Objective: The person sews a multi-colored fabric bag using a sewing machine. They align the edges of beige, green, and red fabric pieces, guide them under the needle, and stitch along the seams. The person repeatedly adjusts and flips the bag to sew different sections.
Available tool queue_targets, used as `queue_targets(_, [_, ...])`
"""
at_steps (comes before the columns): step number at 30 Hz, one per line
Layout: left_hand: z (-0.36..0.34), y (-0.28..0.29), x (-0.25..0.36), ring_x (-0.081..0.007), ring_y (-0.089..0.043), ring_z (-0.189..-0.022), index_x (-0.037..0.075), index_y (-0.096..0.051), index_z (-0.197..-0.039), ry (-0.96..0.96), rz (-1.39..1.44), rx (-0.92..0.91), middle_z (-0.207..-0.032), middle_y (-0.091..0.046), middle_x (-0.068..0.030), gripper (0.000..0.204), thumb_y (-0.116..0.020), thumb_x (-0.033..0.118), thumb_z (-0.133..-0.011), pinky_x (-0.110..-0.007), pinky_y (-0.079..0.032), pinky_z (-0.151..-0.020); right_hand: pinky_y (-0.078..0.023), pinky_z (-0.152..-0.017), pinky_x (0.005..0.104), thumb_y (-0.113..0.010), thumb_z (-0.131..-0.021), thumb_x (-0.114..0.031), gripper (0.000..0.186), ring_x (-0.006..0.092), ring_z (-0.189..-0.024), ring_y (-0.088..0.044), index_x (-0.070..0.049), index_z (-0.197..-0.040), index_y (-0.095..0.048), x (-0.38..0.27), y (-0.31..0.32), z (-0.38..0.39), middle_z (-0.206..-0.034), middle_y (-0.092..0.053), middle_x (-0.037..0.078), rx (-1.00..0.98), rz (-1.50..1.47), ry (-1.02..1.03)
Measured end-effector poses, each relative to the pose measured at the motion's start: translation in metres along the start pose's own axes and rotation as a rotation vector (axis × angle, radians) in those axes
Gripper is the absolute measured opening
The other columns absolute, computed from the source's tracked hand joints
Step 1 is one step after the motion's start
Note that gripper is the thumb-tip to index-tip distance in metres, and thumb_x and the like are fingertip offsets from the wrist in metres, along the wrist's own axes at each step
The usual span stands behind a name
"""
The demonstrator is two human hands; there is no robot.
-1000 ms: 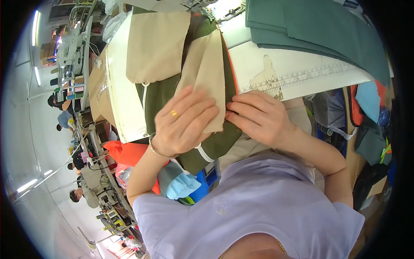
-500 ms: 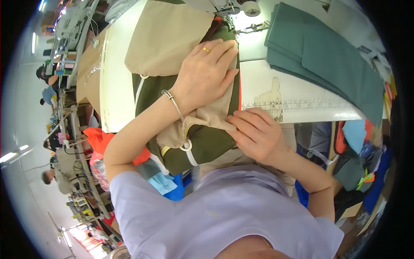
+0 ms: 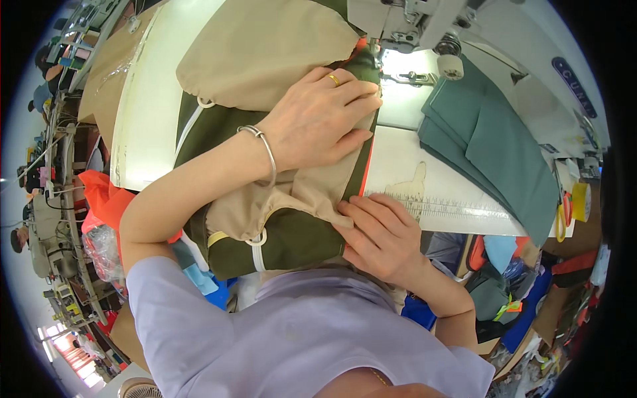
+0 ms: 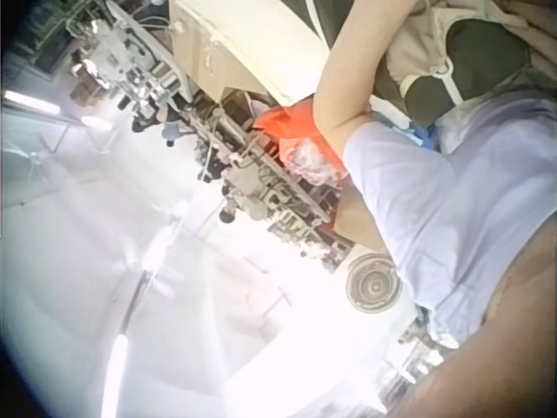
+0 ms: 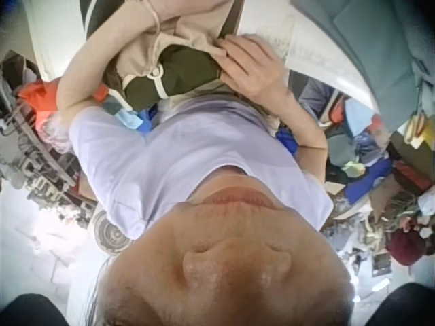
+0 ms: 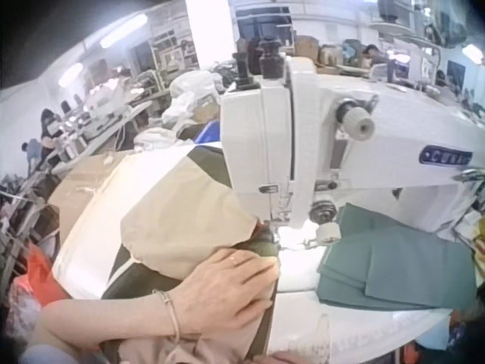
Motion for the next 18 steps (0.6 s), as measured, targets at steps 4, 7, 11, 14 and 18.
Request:
queue_targets(4, [-0.006,-0.003,-0.007,-0.029,-0.061,-0.11,0.007,-0.063,-0.123,-0.01,-0.007,0.007,-0.125,-0.064,-0.0071,0.044,-0.073,0.017,-0.081,-0.044,-0.049,-0.097,-0.052,-0.096,0.0427,-0.074,-0.068,-0.015,0.037,0.0273,-0.111,-0.063,-0.003,-0.103,-0.071,0.007,0.001,-0.007,-0.111,-0.068,0.013,-0.027,0.0,-0.01])
queue_targets(7, [-0.009,-0.002,-0.015,-0.0302,-0.061,-0.109,0.007,-0.065,-0.119,-0.034,-0.003,0.016,-0.123,-0.065,-0.0082,0.041,-0.074,0.019,-0.081,-0.046,-0.05,-0.095,-0.052,-0.097,0.0443,-0.074,-0.064,-0.016,0.042,0.0283,-0.112,-0.062,-0.005,-0.104,-0.072,0.011,0.002,-0.013,-0.111,-0.067,0.014,-0.058,-0.019,-0.041])
queue_targets(11, [-0.003,0.029,0.009,-0.0326,-0.062,-0.109,0.003,-0.068,-0.112,-0.007,0.094,-0.133,-0.119,-0.066,-0.0117,0.036,-0.075,0.022,-0.082,-0.047,-0.052,-0.095,-0.053,-0.095,0.0437,-0.074,-0.063,-0.016,0.042,0.0299,-0.109,-0.063,-0.007,-0.104,-0.073,0.009,0.004,-0.012,-0.11,-0.067,0.015,-0.046,-0.038,-0.061])
queue_targets(14, [0.018,0.059,0.056,-0.0342,-0.063,-0.11,0.001,-0.069,-0.111,0.045,0.175,-0.053,-0.117,-0.067,-0.0135,0.042,-0.077,0.022,-0.077,-0.047,-0.052,-0.097,-0.055,-0.09,0.0419,-0.071,-0.069,-0.017,0.035,0.0297,-0.105,-0.063,-0.008,-0.102,-0.074,-0.001,0.002,0.009,-0.11,-0.068,0.015,0.054,-0.019,-0.037])
queue_targets(18, [0.05,0.052,0.09,-0.0292,-0.064,-0.107,0.003,-0.07,-0.115,0.004,-0.145,-0.033,-0.114,-0.068,-0.01,0.043,-0.069,0.017,-0.075,-0.048,-0.052,-0.099,-0.055,-0.087,0.0405,-0.067,-0.076,-0.016,0.028,0.0279,-0.102,-0.063,-0.008,-0.101,-0.075,-0.014,0.0,0.019,-0.109,-0.069,0.013,0.132,-0.044,-0.016])
Point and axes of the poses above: each hand's wrist, its own z-axis away from the middle knuckle, its own y-axis out of the back of the hand, x = y × z, the point moved 6 cm from there along -z, towards the middle knuckle
